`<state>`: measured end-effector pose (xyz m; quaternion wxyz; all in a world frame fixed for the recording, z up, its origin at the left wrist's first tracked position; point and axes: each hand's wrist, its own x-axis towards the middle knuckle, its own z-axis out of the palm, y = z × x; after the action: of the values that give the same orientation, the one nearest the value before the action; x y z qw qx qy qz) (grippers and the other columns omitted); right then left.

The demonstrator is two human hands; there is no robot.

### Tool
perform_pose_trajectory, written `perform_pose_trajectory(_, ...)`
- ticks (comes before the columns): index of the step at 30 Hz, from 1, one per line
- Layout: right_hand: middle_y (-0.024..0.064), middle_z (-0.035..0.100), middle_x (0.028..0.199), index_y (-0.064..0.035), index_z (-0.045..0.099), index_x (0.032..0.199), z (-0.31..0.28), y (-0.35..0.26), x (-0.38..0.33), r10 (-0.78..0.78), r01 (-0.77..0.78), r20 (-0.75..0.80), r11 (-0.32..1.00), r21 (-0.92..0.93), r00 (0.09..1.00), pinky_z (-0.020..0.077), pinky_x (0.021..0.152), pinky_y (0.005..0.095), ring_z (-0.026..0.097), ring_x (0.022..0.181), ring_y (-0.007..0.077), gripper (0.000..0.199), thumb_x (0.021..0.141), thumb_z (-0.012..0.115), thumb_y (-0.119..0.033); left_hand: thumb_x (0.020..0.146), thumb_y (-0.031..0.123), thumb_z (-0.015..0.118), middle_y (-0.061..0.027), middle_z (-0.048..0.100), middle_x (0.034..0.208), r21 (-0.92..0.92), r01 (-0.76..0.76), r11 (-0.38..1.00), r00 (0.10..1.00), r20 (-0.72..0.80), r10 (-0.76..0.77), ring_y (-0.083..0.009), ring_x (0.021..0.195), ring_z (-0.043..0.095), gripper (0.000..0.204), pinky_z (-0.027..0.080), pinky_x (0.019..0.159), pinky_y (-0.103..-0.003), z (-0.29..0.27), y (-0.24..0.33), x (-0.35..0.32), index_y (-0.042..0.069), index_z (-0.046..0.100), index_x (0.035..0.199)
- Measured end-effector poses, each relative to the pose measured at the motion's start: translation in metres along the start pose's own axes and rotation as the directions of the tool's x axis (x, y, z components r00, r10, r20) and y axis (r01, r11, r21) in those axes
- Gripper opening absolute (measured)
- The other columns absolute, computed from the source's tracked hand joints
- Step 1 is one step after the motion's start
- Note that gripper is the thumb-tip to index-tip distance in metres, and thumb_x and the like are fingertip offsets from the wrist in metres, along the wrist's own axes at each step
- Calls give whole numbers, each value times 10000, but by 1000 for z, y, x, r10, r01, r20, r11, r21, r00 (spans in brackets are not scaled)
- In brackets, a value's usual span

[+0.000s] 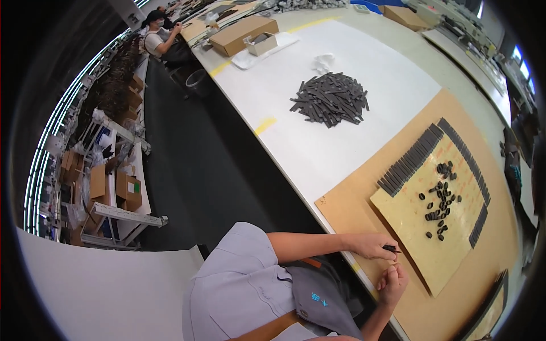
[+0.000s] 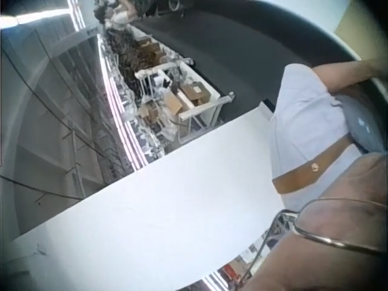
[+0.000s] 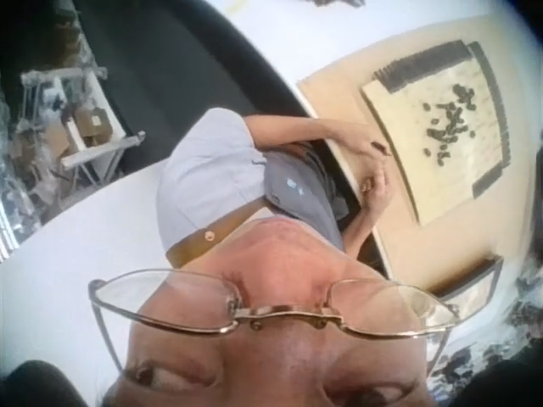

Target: Manually assembling small black loops and placing them onto a collection board at a workbench.

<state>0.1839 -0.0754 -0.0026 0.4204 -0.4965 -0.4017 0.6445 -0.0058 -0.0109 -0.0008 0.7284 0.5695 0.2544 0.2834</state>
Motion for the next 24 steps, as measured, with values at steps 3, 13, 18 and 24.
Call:
perform_pose_trajectory(3,-12,396,479,-50,450,667,-7,18,5,-167,136,-118,963,-231,979,301,336,220,345,347,56,284,916,507,-175,954,258,496,34,421,607,-281,176,943,984,37,-172,-65,479,359,260,318,442,-223,-2,1,2,7,557,981)
perform_pose_trajectory(13,10,578,677,17,620,905,32,-69,37,-124,49,-142,896,-440,982,406,546,197,503,600,57,152,837,661,-113,979,238,453,-160,544,1234,-675,-161,720,965,-261,-29,-235,1137,534,308,436,965,-366,-13,-17,7,-5,543,1145)
perform_pose_trajectory(18,-11,576,683,-11,611,911,45,-23,43,-173,140,-141,966,-220,975,393,481,182,492,543,33,90,865,624,-87,981,265,447,-152,482,1315,-636,-64,769,988,-150,-43,-223,1155,507,366,423,973,-360,-3,-15,17,-15,500,1212)
perform_pose_trajectory(24,17,568,694,7,559,909,32,-19,31,-141,157,-249,987,43,958,445,491,200,525,546,56,86,896,563,-79,989,274,436,-112,585,1081,-567,-104,817,949,-302,-88,-169,911,574,336,476,771,-317,9,-20,15,-10,518,1148)
